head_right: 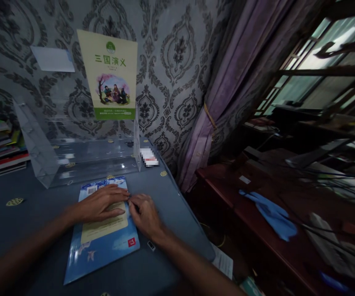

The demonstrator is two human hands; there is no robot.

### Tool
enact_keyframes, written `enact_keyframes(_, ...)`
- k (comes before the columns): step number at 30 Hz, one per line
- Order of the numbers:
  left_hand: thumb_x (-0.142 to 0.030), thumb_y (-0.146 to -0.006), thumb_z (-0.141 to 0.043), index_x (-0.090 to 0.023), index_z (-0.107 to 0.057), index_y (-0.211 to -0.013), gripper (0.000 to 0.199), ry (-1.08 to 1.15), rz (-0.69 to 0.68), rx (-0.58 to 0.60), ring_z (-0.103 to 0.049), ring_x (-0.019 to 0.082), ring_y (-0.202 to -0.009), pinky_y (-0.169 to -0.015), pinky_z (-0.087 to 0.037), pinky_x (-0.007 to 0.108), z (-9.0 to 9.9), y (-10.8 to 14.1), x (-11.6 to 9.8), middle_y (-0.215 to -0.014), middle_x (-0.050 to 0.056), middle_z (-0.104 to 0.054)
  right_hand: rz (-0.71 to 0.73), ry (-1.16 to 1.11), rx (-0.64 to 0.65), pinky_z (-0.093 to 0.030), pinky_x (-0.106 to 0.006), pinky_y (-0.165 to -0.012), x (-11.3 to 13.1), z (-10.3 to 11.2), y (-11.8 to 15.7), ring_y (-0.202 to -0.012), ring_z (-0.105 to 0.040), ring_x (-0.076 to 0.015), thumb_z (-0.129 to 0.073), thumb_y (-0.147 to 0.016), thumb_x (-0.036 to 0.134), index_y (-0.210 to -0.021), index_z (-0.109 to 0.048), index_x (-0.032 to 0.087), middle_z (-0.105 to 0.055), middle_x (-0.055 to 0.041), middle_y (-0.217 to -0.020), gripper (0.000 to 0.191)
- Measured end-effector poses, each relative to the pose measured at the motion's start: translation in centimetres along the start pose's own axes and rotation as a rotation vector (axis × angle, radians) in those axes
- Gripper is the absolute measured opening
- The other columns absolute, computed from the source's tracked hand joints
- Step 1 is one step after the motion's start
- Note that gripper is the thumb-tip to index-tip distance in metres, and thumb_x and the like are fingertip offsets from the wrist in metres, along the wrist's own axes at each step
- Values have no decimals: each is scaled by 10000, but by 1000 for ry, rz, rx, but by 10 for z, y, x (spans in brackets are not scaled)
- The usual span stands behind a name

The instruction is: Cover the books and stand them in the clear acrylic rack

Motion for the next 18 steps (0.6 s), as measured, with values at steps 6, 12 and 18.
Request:
enact_keyframes(6,-588,-1012,-357,-215,-584,-1329,539,15,8,-4,-572,273,-1275,-1122,-372,465,-4,1,-1,-1368,105,-622,-2,2,7,-498,-338,-814,2,1,3,-856,-676,-202,-506,-939,135,-800,-682,206,-757,-44,-896,235)
enact_keyframes(12,-574,-1011,-372,-221,-608,-1295,510,-42,-15,-47,-596,278,-1232,-1094,-400,465,-7,1,-6,-1341,114,-636,16,32,11,-503,-340,-822,4,2,6,-886,-668,-208,-495,-946,139,-847,-682,207,-750,-53,-920,222)
enact_keyframes(18,-566,-1018,-358,-206,-610,-1302,523,8,8,-36,-607,268,-1227,-1099,-400,446,-6,1,-10,-1323,106,-653,30,29,3,-506,-348,-856,3,1,10,-920,-671,-214,-496,-955,149,-875,-683,195,-742,-65,-926,209)
Point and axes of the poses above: each hand's wrist, its own y-axis away from the middle knuckle, its own z-axis out of the back of the hand, x = y × z, the point moved 3 cm from there along -y, towards the middle knuckle
